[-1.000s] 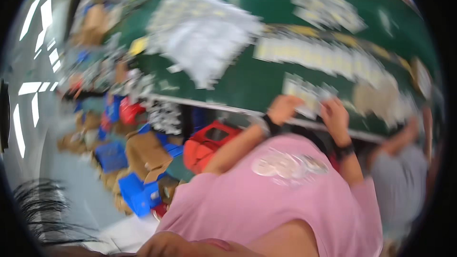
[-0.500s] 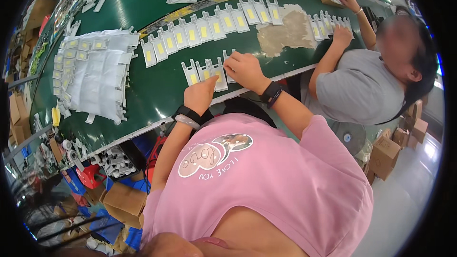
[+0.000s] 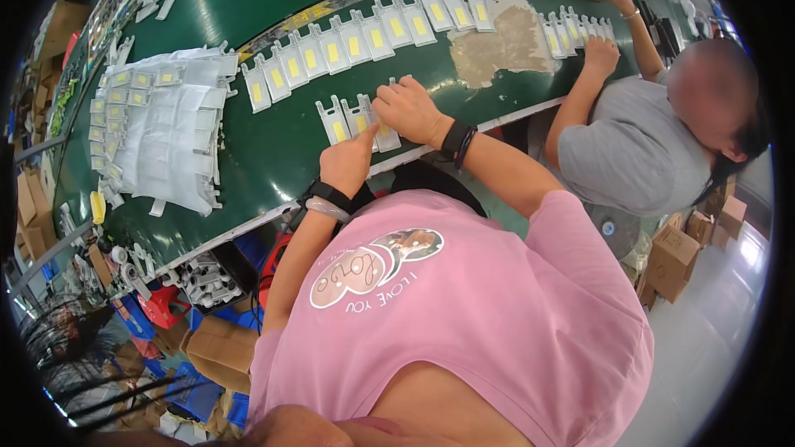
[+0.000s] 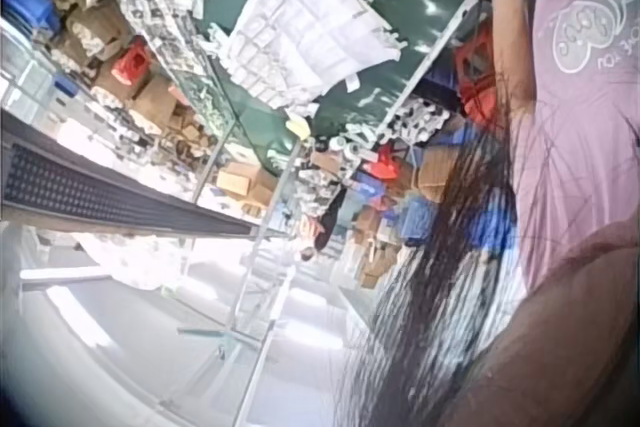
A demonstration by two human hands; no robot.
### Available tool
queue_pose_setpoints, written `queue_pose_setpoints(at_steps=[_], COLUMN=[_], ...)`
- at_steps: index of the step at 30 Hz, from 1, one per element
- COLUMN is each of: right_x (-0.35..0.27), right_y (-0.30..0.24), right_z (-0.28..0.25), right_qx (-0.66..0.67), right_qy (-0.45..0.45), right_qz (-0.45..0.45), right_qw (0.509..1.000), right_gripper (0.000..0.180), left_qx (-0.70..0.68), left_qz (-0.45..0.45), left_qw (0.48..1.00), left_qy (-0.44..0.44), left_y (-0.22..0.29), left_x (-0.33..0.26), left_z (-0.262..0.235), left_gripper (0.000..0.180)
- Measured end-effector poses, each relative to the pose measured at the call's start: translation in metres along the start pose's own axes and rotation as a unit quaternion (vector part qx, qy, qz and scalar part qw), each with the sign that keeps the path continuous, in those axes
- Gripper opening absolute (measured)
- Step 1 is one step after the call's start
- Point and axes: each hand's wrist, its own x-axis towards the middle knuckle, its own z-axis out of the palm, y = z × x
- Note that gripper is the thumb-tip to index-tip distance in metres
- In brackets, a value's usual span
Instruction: The recorder is assembling small plastic components, possibly for LED lights, on a production line.
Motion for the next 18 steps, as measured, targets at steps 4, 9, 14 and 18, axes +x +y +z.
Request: queue_pose_setpoints(at_steps=[4,9,14,18], right_x=[0.002,0.014,0.020,0.013], right_y=[-0.001,0.003,0.006,0.001], right_z=[-0.007,-0.008,-0.019,-0.022], right_qx=[-0.003,-0.001,0.032,-0.015], right_qy=[0.008,-0.019,-0.054,-0.011], right_qz=[-0.032,-0.088,-0.099,-0.101], right_qw=[0.999,0.996,0.993,0.995], right_gripper=[0.006,0.007,0.010,0.007], left_qx=[-0.007,-0.017,-0.021,-0.022], left_qz=[0.008,-0.009,0.014,0.007], left_qw=[1.000,1.000,1.000,1.000], left_qy=[0.018,-0.009,0.010,-0.006], left_y=[-0.003,-0.003,-0.006,0.000], left_x=[-0.002,-0.004,-0.005,-0.007], left_z=[0.001,-0.001,0.007,0.002], left_gripper=[0.028,0.031,0.034,0.038])
